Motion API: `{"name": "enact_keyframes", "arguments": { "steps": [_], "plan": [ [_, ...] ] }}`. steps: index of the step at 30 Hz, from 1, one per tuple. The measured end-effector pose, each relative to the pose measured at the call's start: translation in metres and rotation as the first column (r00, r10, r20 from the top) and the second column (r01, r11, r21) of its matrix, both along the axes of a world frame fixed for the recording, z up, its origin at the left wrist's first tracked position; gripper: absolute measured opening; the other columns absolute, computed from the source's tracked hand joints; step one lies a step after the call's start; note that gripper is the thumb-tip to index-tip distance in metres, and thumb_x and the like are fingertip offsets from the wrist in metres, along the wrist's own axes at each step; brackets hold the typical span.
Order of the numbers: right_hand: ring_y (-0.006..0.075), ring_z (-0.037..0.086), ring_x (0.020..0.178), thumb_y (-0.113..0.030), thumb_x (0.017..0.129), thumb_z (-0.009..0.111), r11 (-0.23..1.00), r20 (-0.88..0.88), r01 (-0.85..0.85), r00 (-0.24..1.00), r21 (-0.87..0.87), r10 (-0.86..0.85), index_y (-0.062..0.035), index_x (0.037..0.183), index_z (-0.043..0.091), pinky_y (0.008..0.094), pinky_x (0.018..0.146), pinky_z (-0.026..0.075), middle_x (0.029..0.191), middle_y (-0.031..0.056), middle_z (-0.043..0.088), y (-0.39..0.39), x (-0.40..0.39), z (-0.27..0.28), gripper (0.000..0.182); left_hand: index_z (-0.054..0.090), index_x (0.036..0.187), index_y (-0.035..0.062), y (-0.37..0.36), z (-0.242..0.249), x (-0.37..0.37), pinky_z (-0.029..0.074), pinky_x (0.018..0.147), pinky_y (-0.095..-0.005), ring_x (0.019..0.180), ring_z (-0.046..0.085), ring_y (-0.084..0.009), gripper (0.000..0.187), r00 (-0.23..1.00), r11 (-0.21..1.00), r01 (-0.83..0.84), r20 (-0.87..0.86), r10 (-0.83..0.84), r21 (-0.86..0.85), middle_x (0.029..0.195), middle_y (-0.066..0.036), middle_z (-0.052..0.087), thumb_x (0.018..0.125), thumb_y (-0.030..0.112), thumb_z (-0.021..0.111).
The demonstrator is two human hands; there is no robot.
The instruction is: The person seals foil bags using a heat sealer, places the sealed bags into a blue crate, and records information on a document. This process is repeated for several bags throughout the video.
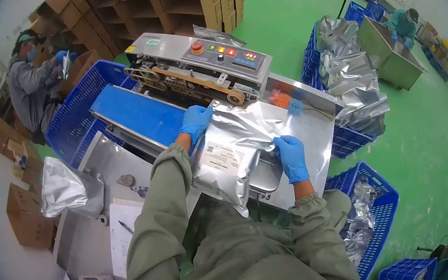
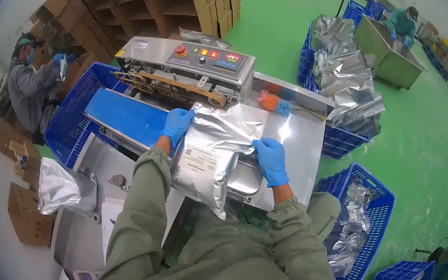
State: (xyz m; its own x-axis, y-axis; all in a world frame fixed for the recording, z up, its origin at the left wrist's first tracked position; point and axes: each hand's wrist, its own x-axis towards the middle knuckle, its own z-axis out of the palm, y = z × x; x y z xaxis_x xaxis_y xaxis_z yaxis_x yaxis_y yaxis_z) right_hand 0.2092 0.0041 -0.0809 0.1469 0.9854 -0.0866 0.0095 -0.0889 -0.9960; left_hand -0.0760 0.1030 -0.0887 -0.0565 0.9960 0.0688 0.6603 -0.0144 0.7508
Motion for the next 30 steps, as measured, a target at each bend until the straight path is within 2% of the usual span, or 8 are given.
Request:
{"name": "enact_keyframes", "arguments": {
  "steps": [8, 13, 15, 19, 22, 24, 25, 30],
  "plan": [
    [0.0142, 0.047, 0.046, -0.024, 0.077, 0.063, 0.992, 0.108, -0.108, 0.989, 0.061, 0.101, 0.0030, 0.062, 0.058, 0.0328, 0.047, 0.038, 0.046, 0.0088, 0.047, 0.045, -0.064, -0.034, 0.031, 0.062, 0.104, 0.0000, -0.050, 0.069, -0.027, 0.046, 0.078, -0.0326, 0.084, 0.059, -0.0241, 0.032, 0.957, 0.863, -0.214, -0.077, 0.278, 0.458, 0.103, -0.014, 0.061, 0.087, 0.027, 0.056],
    [0.0326, 0.055, 0.060, -0.019, 0.075, 0.059, 0.949, 0.168, -0.179, 0.976, 0.261, 0.138, 0.0017, 0.066, 0.059, 0.0418, 0.057, 0.043, 0.066, 0.0184, 0.058, 0.060, -0.106, -0.047, 0.023, 0.064, 0.098, 0.0035, -0.107, 0.103, 0.026, 0.043, 0.083, -0.0323, 0.096, 0.056, -0.0197, 0.016, 0.997, 0.865, -0.024, 0.081, -0.019, 0.502, 0.099, -0.010, 0.061, 0.087, 0.012, 0.057],
    [0.0374, 0.056, 0.070, -0.019, 0.076, 0.057, 0.768, 0.565, -0.400, 0.823, 0.500, 0.061, -0.0003, 0.070, 0.060, 0.0440, 0.064, 0.044, 0.075, 0.0201, 0.059, 0.047, -0.096, -0.044, 0.020, 0.064, 0.098, 0.0030, -0.127, 0.100, 0.048, 0.043, 0.085, -0.0319, 0.099, 0.055, -0.0180, 0.015, 0.982, 0.929, 0.034, 0.158, -0.099, 0.369, 0.102, -0.009, 0.061, 0.088, 0.010, 0.055],
    [0.0372, 0.057, 0.073, -0.021, 0.080, 0.058, 0.945, 0.082, -0.145, 0.989, 0.294, 0.127, -0.0012, 0.077, 0.061, 0.0426, 0.067, 0.045, 0.079, 0.0214, 0.060, -0.025, -0.002, 0.011, 0.021, 0.064, 0.095, -0.0004, -0.153, 0.083, 0.080, 0.042, 0.091, -0.0316, 0.099, 0.054, -0.0191, 0.019, 0.940, 0.959, 0.126, 0.279, -0.197, 0.254, 0.104, -0.009, 0.060, 0.092, 0.007, 0.046],
    [0.0252, 0.060, 0.075, -0.030, 0.068, 0.074, 0.963, -0.073, 0.244, 0.969, 0.118, -0.237, -0.0028, 0.100, 0.060, 0.0371, 0.073, 0.048, 0.079, 0.0151, 0.062, -0.061, 0.115, -0.004, 0.044, 0.064, 0.092, -0.0005, -0.159, 0.065, 0.098, 0.042, 0.086, -0.0305, 0.097, 0.054, -0.0181, 0.020, 0.960, 0.978, 0.114, 0.234, -0.154, 0.175, 0.103, -0.009, 0.061, 0.092, 0.013, 0.048],
    [0.0260, 0.055, 0.098, -0.029, 0.045, 0.089, 0.860, 0.142, 0.507, 0.848, 0.064, -0.511, 0.0003, 0.141, 0.017, 0.0334, 0.084, 0.046, 0.121, 0.0177, 0.051, -0.080, 0.207, -0.032, 0.123, 0.064, 0.090, -0.0005, -0.156, 0.060, 0.119, 0.040, 0.082, -0.0289, 0.096, 0.054, -0.0177, 0.023, 0.968, 0.974, 0.146, 0.180, -0.177, 0.171, 0.103, -0.009, 0.061, 0.092, 0.017, 0.050],
    [0.0280, 0.050, 0.108, -0.026, 0.041, 0.091, 0.698, 0.271, 0.574, 0.655, 0.429, -0.705, 0.0018, 0.142, 0.000, 0.0333, 0.090, 0.043, 0.131, 0.0191, 0.044, -0.089, 0.252, -0.049, 0.139, 0.064, 0.090, -0.0005, -0.152, 0.058, 0.127, 0.040, 0.082, -0.0289, 0.096, 0.054, -0.0177, 0.023, 0.966, 0.972, 0.168, 0.171, -0.196, 0.161, 0.103, -0.009, 0.061, 0.092, 0.017, 0.050],
    [0.0287, 0.058, 0.091, -0.043, 0.066, 0.073, 0.422, 0.392, 0.813, 0.569, -0.402, -0.723, 0.0053, 0.134, 0.031, 0.0352, 0.073, 0.047, 0.106, 0.0224, 0.057, -0.149, 0.412, -0.268, 0.093, 0.065, 0.089, -0.0006, -0.151, 0.055, 0.183, 0.040, 0.091, -0.0328, 0.099, 0.055, -0.0204, 0.021, 0.942, 0.957, 0.276, 0.173, -0.288, 0.092, 0.101, -0.010, 0.062, 0.090, 0.016, 0.052]
  ]
}}
